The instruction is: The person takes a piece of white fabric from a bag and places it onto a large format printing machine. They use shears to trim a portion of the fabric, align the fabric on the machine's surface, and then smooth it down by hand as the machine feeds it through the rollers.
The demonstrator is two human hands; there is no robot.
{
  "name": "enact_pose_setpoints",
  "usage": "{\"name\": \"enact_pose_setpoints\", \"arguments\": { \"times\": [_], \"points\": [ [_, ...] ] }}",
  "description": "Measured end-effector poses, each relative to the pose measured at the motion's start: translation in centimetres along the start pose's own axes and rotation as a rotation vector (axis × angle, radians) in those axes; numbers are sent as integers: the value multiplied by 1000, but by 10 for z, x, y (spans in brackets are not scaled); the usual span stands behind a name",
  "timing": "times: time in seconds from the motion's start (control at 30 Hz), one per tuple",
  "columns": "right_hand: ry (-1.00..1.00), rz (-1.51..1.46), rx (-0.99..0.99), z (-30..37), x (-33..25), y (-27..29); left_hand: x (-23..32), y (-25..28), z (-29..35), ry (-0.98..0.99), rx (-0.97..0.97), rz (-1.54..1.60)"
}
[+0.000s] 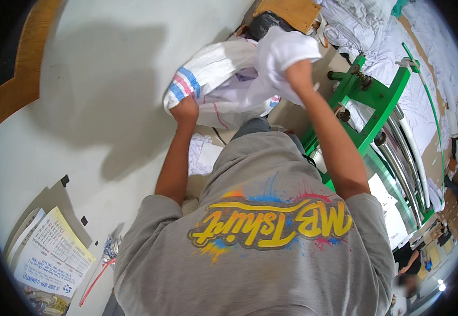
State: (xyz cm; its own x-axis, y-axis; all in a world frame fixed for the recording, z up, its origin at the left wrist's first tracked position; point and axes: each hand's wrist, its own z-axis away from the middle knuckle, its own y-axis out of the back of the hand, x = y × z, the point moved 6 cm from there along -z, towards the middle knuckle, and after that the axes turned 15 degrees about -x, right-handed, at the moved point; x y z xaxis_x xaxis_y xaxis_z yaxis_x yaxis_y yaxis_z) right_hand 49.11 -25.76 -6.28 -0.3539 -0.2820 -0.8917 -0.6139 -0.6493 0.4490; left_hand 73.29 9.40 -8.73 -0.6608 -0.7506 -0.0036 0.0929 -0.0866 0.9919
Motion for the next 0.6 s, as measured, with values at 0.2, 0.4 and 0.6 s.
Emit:
{"name": "enact_pose_setpoints", "arguments": {
  "times": [0.2,0.4,0.6],
  "points": [
    [219,412,-689,78,35,-177,40,75,-6,-28,-155,668],
    [-132,468,-1835,144,87,-263,39,83,37,-46,-644,-333],
    [312,337,-1443,82,30,-308,86,157,16,164,-727,-260]
  ]
}}
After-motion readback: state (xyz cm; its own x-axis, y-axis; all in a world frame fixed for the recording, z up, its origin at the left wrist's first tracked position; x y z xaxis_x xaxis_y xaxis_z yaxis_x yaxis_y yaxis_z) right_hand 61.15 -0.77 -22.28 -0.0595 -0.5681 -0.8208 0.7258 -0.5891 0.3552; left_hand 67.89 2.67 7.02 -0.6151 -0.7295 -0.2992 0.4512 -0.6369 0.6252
